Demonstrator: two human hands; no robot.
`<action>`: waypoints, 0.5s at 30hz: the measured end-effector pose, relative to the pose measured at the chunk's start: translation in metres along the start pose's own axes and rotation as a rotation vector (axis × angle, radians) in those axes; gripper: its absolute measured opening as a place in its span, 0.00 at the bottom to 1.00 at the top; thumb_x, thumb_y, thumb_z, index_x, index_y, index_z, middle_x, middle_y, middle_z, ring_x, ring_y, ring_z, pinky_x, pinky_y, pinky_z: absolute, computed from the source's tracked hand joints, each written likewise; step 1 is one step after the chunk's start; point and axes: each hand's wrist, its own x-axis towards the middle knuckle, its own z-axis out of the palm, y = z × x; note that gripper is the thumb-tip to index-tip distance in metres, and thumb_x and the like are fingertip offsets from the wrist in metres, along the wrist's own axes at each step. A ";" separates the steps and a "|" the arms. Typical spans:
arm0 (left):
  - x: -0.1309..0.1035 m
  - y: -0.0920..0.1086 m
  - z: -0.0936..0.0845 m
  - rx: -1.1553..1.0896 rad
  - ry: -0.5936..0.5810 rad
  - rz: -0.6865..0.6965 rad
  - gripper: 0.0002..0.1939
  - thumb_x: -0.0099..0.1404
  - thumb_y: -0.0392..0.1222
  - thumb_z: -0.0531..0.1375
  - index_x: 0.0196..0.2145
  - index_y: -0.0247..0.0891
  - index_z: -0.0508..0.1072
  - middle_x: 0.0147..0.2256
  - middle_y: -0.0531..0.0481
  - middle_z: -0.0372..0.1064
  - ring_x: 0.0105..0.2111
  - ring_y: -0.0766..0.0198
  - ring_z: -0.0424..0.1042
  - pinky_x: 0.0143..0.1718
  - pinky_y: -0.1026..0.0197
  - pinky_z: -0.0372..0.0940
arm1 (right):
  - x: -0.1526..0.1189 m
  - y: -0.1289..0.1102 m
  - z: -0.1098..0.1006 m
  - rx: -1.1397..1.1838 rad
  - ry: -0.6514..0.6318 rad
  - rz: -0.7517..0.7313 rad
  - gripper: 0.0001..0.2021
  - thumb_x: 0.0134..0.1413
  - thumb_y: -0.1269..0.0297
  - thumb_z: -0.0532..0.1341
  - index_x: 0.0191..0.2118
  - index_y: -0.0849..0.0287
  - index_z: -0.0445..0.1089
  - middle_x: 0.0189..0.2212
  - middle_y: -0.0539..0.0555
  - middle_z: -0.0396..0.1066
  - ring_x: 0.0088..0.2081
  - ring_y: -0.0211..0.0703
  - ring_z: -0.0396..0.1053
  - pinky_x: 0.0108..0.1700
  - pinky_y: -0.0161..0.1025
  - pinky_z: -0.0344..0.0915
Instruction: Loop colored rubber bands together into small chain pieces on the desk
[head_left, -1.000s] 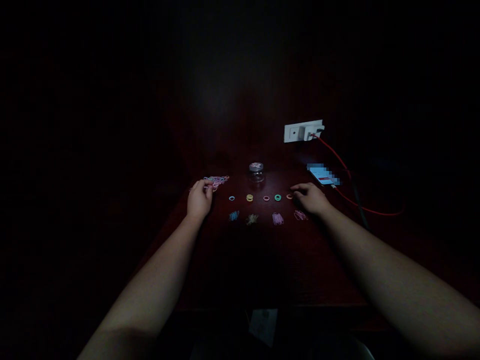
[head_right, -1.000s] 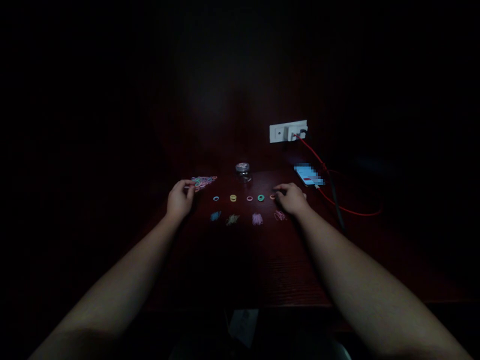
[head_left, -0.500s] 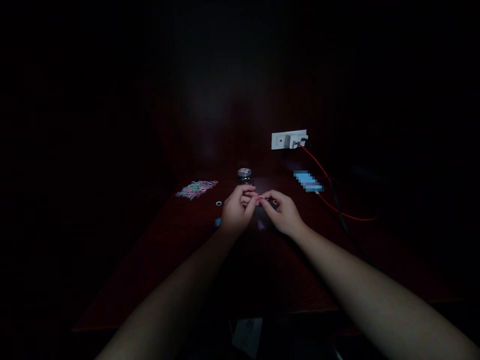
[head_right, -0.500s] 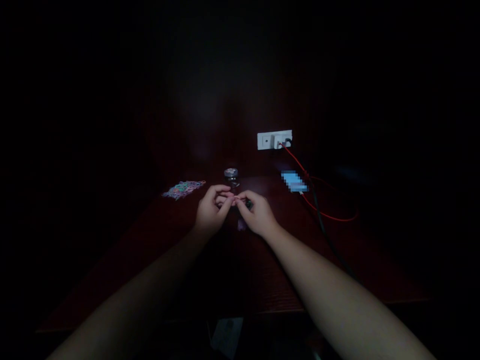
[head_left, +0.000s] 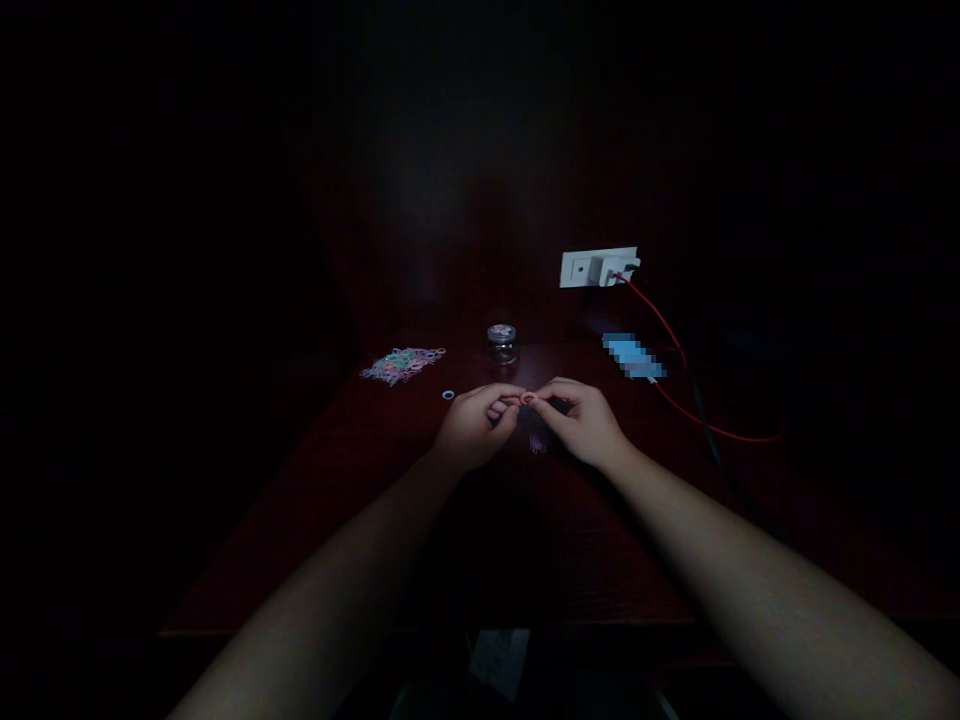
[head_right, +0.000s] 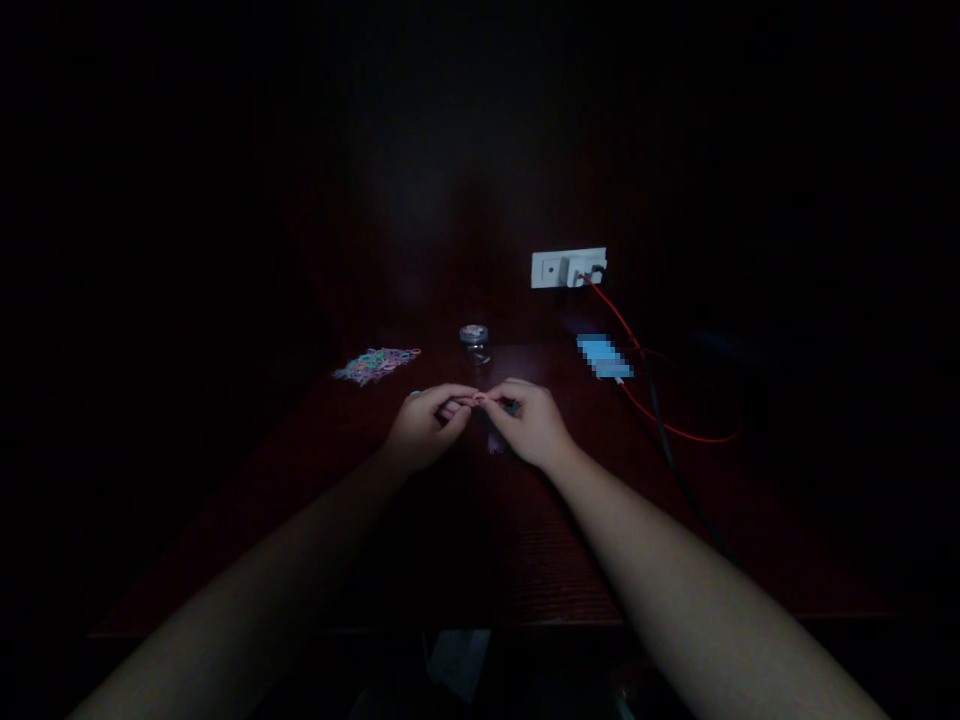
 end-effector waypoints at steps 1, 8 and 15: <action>-0.001 0.000 0.001 -0.014 0.000 0.005 0.12 0.62 0.36 0.58 0.43 0.39 0.75 0.38 0.48 0.76 0.34 0.65 0.75 0.34 0.64 0.71 | 0.000 0.000 0.000 -0.007 0.006 0.007 0.11 0.58 0.59 0.59 0.31 0.57 0.76 0.28 0.54 0.71 0.32 0.42 0.70 0.36 0.38 0.64; -0.005 0.003 0.004 -0.093 -0.030 0.008 0.10 0.62 0.38 0.59 0.41 0.38 0.75 0.36 0.49 0.76 0.33 0.67 0.75 0.34 0.66 0.70 | 0.001 0.001 -0.001 -0.046 -0.009 0.035 0.12 0.56 0.62 0.59 0.25 0.60 0.72 0.24 0.52 0.69 0.29 0.39 0.67 0.32 0.36 0.60; -0.005 0.005 0.005 -0.122 -0.082 -0.008 0.12 0.62 0.39 0.60 0.44 0.37 0.74 0.32 0.50 0.75 0.29 0.68 0.73 0.31 0.67 0.70 | 0.000 0.000 0.000 -0.085 -0.083 0.008 0.15 0.58 0.62 0.58 0.22 0.61 0.70 0.21 0.50 0.65 0.26 0.37 0.63 0.30 0.35 0.57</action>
